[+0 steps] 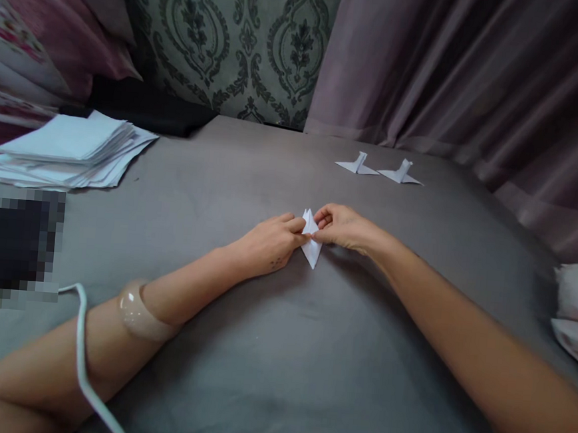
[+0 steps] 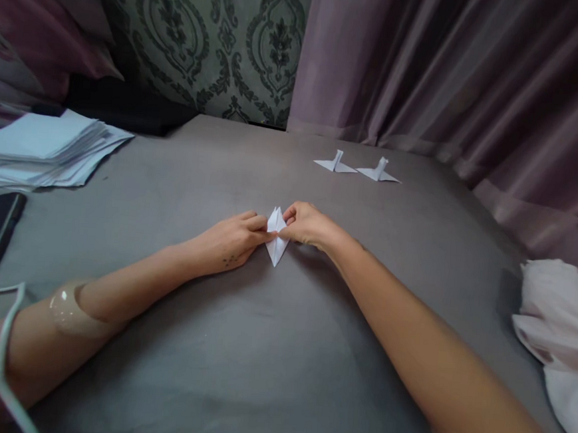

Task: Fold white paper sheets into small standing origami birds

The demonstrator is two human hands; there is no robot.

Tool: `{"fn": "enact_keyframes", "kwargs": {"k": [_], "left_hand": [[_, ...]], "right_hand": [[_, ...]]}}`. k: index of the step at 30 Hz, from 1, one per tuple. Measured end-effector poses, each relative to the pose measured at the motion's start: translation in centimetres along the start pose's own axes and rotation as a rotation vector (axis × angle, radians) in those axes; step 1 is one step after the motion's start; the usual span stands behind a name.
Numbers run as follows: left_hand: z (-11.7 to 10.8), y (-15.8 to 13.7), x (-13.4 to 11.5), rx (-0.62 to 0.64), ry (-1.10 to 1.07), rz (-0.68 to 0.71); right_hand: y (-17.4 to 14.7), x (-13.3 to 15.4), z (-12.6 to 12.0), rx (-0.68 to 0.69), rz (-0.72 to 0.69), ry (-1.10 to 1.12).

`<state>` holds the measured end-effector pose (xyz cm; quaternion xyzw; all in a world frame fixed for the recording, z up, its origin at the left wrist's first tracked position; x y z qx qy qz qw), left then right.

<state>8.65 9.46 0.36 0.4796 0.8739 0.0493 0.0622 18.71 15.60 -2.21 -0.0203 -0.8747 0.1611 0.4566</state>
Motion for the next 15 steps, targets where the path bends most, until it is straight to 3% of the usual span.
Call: {"fn": "enact_keyframes", "kwargs": {"k": [5, 10, 15], "left_hand": [[-0.1, 0.0, 0.1, 0.0, -0.018, -0.004], [-0.5, -0.1, 0.3, -0.039, -0.068, -0.022], [-0.6, -0.3, 0.7, -0.092, -0.125, -0.085]], "right_hand": [[0.3, -0.5, -0.6, 0.065, 0.031, 0.033], [0.1, -1.5, -1.6, 0.024, 0.019, 0.038], [-1.7, -1.0, -1.5, -0.154, -0.17, -0.16]]}}
Point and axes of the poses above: each hand's wrist, its own y-axis towards the middle knuckle, its own z-axis out of the palm, x = y × z, the point moved 9 cm from there along y, towards the middle knuckle, and after that the axes turned 1 degree about z, right-handed, at the moved point
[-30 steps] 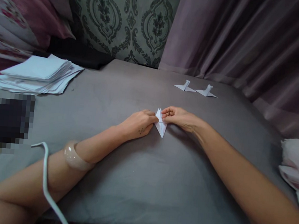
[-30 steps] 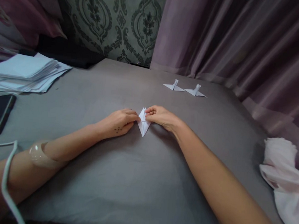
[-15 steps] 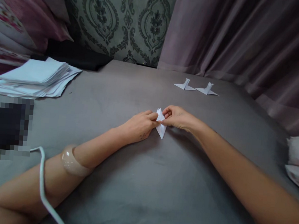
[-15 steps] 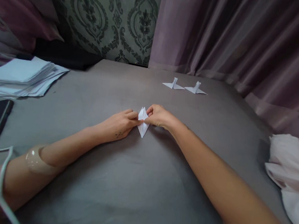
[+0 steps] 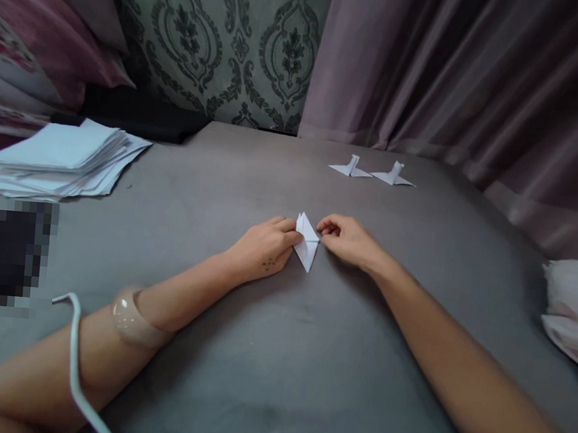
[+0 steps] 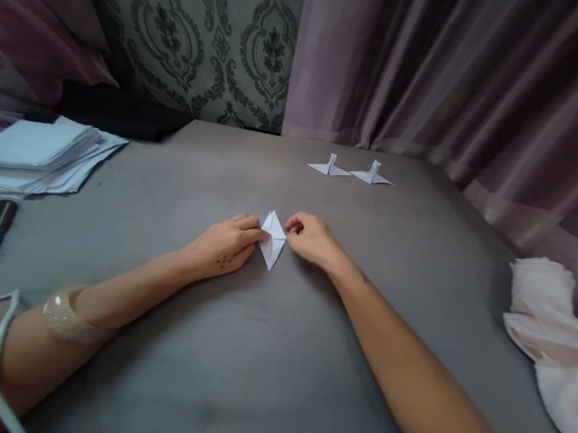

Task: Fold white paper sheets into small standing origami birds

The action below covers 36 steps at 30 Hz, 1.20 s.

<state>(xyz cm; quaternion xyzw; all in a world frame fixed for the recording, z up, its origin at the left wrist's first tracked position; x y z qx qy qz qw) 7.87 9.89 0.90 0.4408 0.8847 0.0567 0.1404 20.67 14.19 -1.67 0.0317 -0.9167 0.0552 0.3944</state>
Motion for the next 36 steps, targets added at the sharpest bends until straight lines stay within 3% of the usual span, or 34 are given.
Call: {"fn": "enact_keyframes", "kwargs": {"k": [2, 4, 8, 11, 19, 28, 30, 33, 36], "left_hand": [[-0.2, -0.1, 0.2, -0.036, -0.03, -0.039], [-0.4, -0.2, 0.4, -0.08, -0.061, -0.08], [-0.5, -0.3, 0.7, -0.121, -0.103, -0.172], [-0.7, -0.5, 1.3, -0.157, -0.152, -0.245], [-0.9, -0.7, 1.9, -0.18, -0.211, -0.305], [-0.9, -0.5, 1.1, -0.162, -0.161, -0.238], [-0.8, -0.4, 0.9, -0.138, -0.146, -0.226], [-0.6, -0.4, 0.5, -0.097, -0.108, -0.179], [-0.6, -0.4, 0.0, -0.098, -0.072, -0.112]], "right_hand": [[-1.0, 0.6, -0.3, -0.117, -0.062, -0.145], [-1.7, 1.0, 0.1, -0.125, -0.081, -0.159], [-1.9, 0.6, 1.0, -0.035, 0.006, 0.232], [-1.9, 0.3, 1.4, -0.05, 0.095, 0.531], [-2.8, 2.7, 0.5, -0.171, -0.066, 0.584], [-2.4, -0.8, -0.5, -0.337, 0.199, 0.703], [-2.3, -1.2, -0.6, -0.292, 0.246, 0.574], [-2.4, -1.5, 0.4, -0.046, 0.355, 0.362], [-2.9, -1.6, 0.7, 0.082, 0.435, 0.345]]}}
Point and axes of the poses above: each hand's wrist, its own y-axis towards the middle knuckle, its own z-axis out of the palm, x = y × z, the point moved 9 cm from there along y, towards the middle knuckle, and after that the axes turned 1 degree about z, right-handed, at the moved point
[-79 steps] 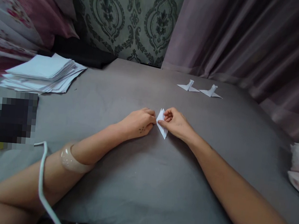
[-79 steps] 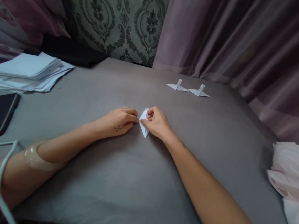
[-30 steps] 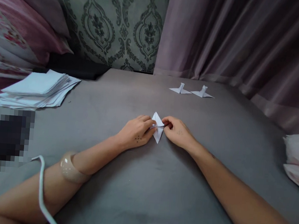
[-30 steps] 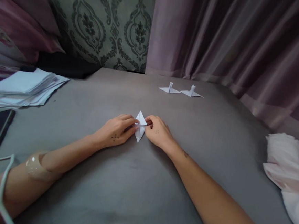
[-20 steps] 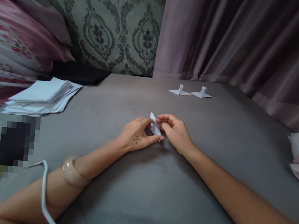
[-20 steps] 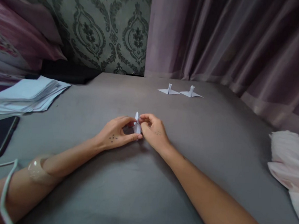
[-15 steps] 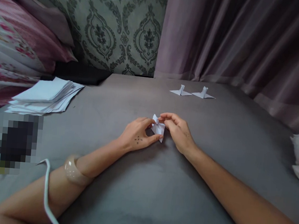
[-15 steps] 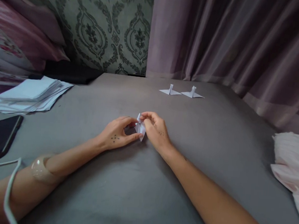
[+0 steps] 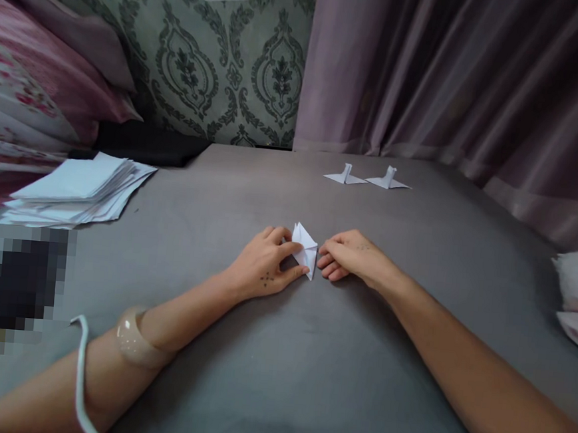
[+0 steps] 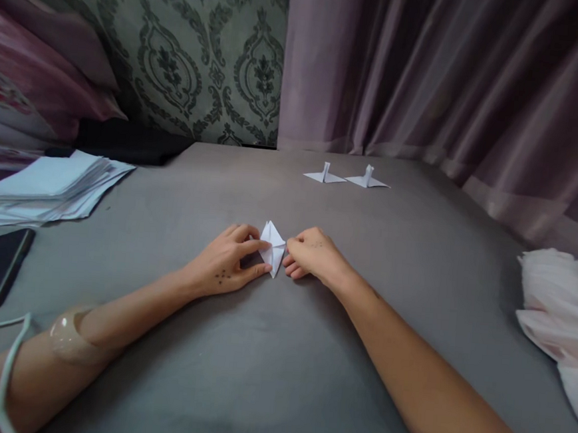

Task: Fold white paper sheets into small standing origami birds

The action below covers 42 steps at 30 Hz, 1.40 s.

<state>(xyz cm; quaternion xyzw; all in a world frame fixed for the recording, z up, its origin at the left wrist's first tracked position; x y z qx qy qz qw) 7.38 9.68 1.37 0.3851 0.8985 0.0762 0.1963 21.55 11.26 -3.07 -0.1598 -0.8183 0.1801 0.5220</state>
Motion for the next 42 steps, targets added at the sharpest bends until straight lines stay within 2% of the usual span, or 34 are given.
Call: {"fn": "enact_keyframes", "kwargs": {"k": [6, 12, 16, 21, 24, 27, 29, 31, 34, 39, 42], "left_hand": [[0.5, 0.0, -0.6, 0.028, -0.046, 0.104], [0.4, 0.0, -0.5, 0.017, -0.035, 0.071], [0.1, 0.0, -0.5, 0.014, -0.034, 0.062], [0.2, -0.1, -0.6, 0.03, 0.001, 0.075], [0.3, -0.1, -1.0, 0.045, 0.015, 0.109], [0.5, 0.0, -1.2, 0.067, 0.013, 0.141], [0.6, 0.0, -1.1, 0.068, 0.013, 0.16], [0.7, 0.0, -1.0, 0.051, 0.009, 0.179], [0.8, 0.0, -0.5, 0.013, -0.03, 0.21], [0.9, 0.0, 0.6, -0.011, -0.135, 0.236], [0.6, 0.1, 1.0, -0.042, -0.207, 0.195]], "right_hand": [[0.4, 0.6, -1.1, -0.122, -0.078, 0.069], [0.3, 0.2, 0.4, 0.011, -0.022, 0.301], [-0.2, 0.9, 0.7, 0.046, -0.049, 0.379], [0.4, 1.3, 0.0, -0.016, -0.18, 0.161], [0.9, 1.9, -0.9, -0.143, -0.342, -0.101], [0.7, 2.3, -1.3, -0.227, -0.415, -0.275], [0.1, 2.9, -1.0, -0.226, -0.494, -0.37], [-1.2, 4.0, -0.2, -0.206, -0.659, -0.512], [-2.6, 4.6, 1.6, -0.111, -0.854, -0.711], [-2.5, 4.2, 2.2, -0.065, -0.867, -0.8], [-2.7, 4.1, 2.3, -0.049, -0.859, -0.816]]}}
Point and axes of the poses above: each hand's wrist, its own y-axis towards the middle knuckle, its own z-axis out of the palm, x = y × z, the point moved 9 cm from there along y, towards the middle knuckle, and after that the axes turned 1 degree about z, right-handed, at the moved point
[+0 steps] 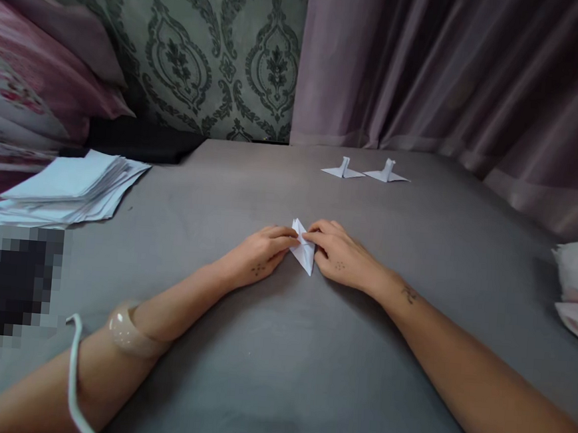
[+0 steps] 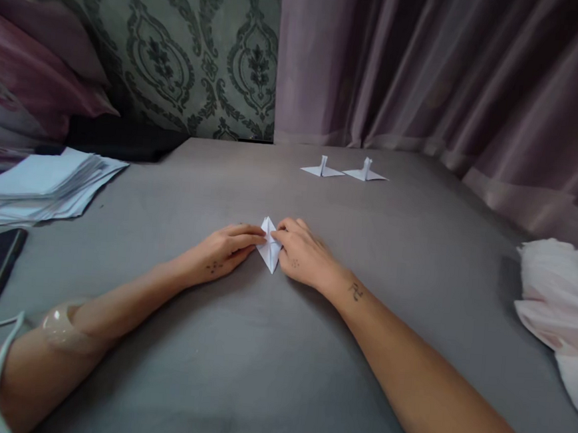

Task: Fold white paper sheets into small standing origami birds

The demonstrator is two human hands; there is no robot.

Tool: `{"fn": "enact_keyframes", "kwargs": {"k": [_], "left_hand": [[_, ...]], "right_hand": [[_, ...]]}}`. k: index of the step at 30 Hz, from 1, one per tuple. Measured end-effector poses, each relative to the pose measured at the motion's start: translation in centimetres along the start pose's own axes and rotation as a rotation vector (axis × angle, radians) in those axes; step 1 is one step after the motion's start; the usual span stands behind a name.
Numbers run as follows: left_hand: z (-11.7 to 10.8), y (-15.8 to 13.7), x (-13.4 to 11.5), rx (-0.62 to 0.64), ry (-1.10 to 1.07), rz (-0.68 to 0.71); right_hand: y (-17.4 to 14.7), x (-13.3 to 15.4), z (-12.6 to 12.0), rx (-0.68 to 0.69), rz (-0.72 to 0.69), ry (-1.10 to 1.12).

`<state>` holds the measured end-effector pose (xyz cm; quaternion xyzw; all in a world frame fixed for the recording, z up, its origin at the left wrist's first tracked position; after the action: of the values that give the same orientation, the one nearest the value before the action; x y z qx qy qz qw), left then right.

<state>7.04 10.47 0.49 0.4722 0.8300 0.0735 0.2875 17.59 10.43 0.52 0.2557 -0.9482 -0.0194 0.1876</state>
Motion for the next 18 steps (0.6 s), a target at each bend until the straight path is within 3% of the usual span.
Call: {"fn": "enact_keyframes", "kwargs": {"k": [6, 11, 18], "left_hand": [[-1.2, -0.4, 2.2, -0.124, 0.057, -0.349], [-1.1, -0.3, 3.4, -0.13, -0.041, -0.466], [0.0, -0.1, 5.2, -0.13, -0.107, -0.534]], "right_hand": [[0.4, -0.7, -0.2, -0.085, 0.069, 0.063], [1.4, -2.6, 0.0, -0.153, 0.217, 0.202], [0.5, -2.9, -0.1, -0.147, 0.362, 0.074]]}}
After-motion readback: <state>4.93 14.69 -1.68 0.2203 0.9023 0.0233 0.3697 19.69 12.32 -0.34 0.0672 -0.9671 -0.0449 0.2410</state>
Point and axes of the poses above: each hand's wrist, its own y-axis towards the middle knuckle, its own z-axis out of the palm, x = y × z, the point moved 9 cm from there along y, towards the middle knuckle, and after that the axes turned 1 degree about z, right-handed, at the moved point
